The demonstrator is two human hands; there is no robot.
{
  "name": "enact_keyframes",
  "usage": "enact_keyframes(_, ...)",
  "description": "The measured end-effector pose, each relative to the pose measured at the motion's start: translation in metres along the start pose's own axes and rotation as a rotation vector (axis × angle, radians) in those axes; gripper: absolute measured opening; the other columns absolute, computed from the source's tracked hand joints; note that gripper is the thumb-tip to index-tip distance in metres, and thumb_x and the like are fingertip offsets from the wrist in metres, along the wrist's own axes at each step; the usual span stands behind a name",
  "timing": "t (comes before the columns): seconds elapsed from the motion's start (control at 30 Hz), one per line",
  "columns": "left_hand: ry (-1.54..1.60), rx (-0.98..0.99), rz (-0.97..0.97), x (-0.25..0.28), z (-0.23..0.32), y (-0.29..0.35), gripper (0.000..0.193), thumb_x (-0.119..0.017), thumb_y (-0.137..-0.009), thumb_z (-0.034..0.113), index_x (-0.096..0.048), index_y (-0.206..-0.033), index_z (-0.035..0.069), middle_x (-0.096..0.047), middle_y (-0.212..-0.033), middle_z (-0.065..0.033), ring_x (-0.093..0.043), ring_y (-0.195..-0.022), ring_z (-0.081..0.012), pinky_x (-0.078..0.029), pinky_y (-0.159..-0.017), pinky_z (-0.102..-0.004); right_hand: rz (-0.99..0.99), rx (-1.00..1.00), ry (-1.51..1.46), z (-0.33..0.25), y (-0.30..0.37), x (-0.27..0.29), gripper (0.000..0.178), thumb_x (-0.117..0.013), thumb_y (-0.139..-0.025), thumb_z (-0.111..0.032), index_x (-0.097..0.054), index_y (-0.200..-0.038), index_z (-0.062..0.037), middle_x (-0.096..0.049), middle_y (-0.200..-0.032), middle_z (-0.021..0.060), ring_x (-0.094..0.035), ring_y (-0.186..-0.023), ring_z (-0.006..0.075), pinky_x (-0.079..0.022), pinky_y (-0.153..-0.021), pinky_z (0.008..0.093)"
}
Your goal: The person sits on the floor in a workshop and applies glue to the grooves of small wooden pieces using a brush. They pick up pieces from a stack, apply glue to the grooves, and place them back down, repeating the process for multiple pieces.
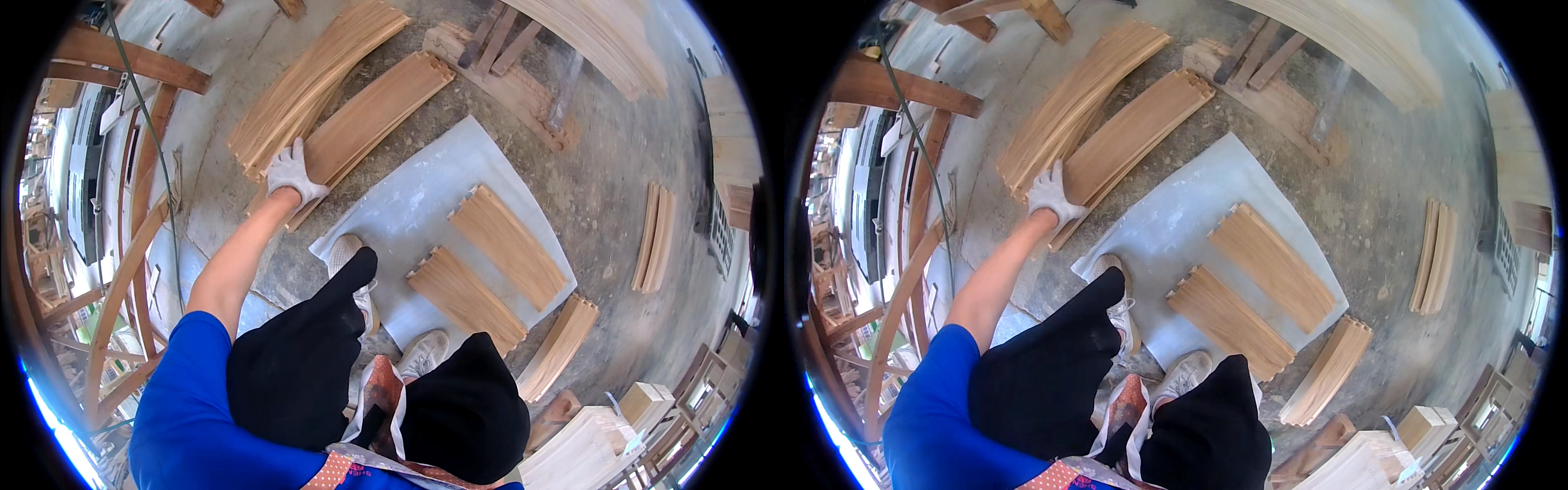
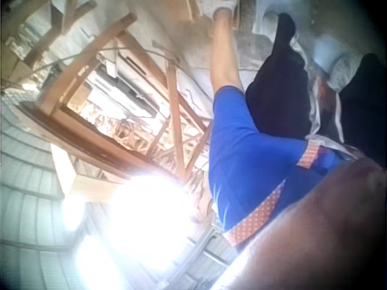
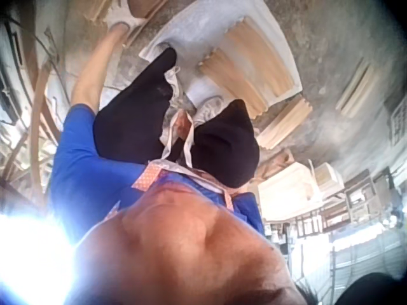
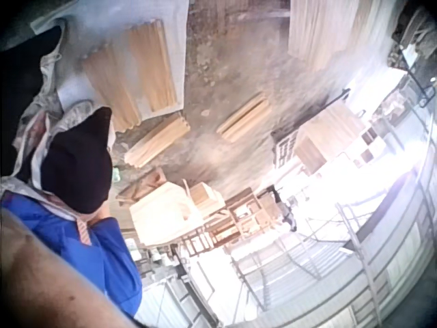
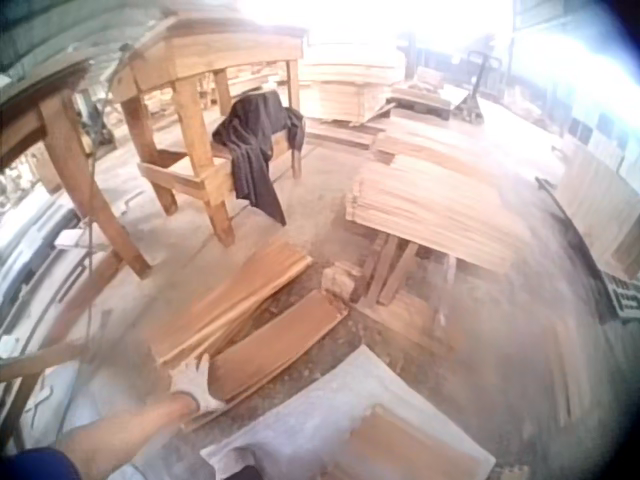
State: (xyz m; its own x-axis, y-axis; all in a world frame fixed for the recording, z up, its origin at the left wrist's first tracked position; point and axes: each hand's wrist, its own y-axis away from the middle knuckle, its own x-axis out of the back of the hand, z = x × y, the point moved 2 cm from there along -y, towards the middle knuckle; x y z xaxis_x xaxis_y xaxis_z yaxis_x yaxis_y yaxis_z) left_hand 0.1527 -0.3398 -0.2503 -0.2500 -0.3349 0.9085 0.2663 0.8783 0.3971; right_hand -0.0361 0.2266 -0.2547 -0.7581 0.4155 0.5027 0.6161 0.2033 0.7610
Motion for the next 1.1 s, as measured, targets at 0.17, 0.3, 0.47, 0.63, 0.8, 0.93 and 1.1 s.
enact_keyframes(0.17, 0.367, -0.088, 0.218, 0.019, -0.029, 0.006, 0.109, -0.077, -0.046, 0.044, -0.027, -0.133, 0.001, -0.036, -0.128, -0.0227, -0.033, -0.121, -0.0361, -0.028, -0.104, -0.0374, -0.006, -0.048, 0.017, -0.007, 0.004, 0.004, 0.026, -0.059, -0.082, -0.015, -0.060, -0.106, -0.0041, -0.064, -0.098, 0.0132, -0.061, -0.094, 0.0198, -0.046, -0.083, 0.0294)
enact_keyframes(0.3, 0.227, -0.033, 0.372, 0.050, -0.046, -0.056, 0.104, -0.077, -0.048, 0.043, -0.030, -0.132, 0.005, -0.037, -0.127, -0.0201, -0.033, -0.121, -0.0354, -0.029, -0.103, -0.0381, -0.013, -0.070, 0.031, -0.013, 0.008, 0.004, 0.027, -0.059, -0.082, -0.016, -0.060, -0.106, -0.0042, -0.064, -0.098, 0.0130, -0.061, -0.094, 0.0197, -0.046, -0.083, 0.0293)
enact_keyframes(0.47, -0.080, -0.051, 0.172, 0.046, -0.060, -0.126, 0.118, -0.075, -0.048, 0.052, -0.014, -0.140, 0.012, -0.027, -0.138, -0.0194, -0.024, -0.127, -0.0380, -0.026, -0.104, -0.0407, -0.022, -0.098, 0.046, -0.016, 0.013, 0.004, 0.027, -0.059, -0.082, -0.016, -0.060, -0.107, -0.0042, -0.064, -0.098, 0.0129, -0.061, -0.094, 0.0195, -0.045, -0.083, 0.0292)
enact_keyframes(0.63, -0.075, 0.149, -0.034, 0.038, -0.056, -0.120, 0.123, -0.075, -0.049, 0.052, -0.002, -0.142, 0.021, -0.025, -0.138, -0.0221, -0.024, -0.127, -0.0391, -0.028, -0.103, -0.0402, -0.009, -0.126, 0.051, -0.020, 0.019, 0.005, 0.027, -0.059, -0.082, -0.016, -0.060, -0.107, -0.0043, -0.064, -0.098, 0.0127, -0.061, -0.094, 0.0193, -0.045, -0.084, 0.0291)
enact_keyframes(0.8, 0.002, 0.089, -0.089, 0.045, -0.061, -0.117, 0.125, -0.076, -0.047, 0.052, -0.001, -0.142, 0.020, -0.031, -0.133, -0.0259, -0.035, -0.121, -0.0401, -0.034, -0.099, -0.0403, -0.012, -0.129, 0.052, -0.027, 0.023, 0.006, 0.028, -0.060, -0.082, -0.017, -0.060, -0.107, -0.0043, -0.064, -0.098, 0.0125, -0.060, -0.094, 0.0191, -0.045, -0.084, 0.0290)
enact_keyframes(0.93, 0.076, 0.119, -0.019, 0.032, -0.053, -0.093, 0.124, -0.076, -0.046, 0.053, -0.005, -0.142, 0.017, -0.037, -0.128, -0.0250, -0.041, -0.116, -0.0397, -0.037, -0.096, -0.0410, 0.001, -0.102, 0.044, -0.036, 0.027, 0.009, 0.028, -0.060, -0.082, -0.017, -0.060, -0.107, -0.0044, -0.064, -0.098, 0.0123, -0.060, -0.094, 0.0189, -0.045, -0.084, 0.0289)
enact_keyframes(1.1, 1.155, -0.130, -0.054, 0.026, -0.072, -0.059, 0.094, -0.071, -0.057, 0.049, -0.036, -0.130, 0.000, -0.056, -0.100, -0.0211, -0.058, -0.092, -0.0282, -0.048, -0.081, -0.0366, 0.035, -0.027, 0.014, -0.053, 0.041, 0.014, 0.029, -0.060, -0.082, -0.018, -0.060, -0.108, -0.0044, -0.064, -0.098, 0.0121, -0.060, -0.094, 0.0187, -0.045, -0.084, 0.0288)
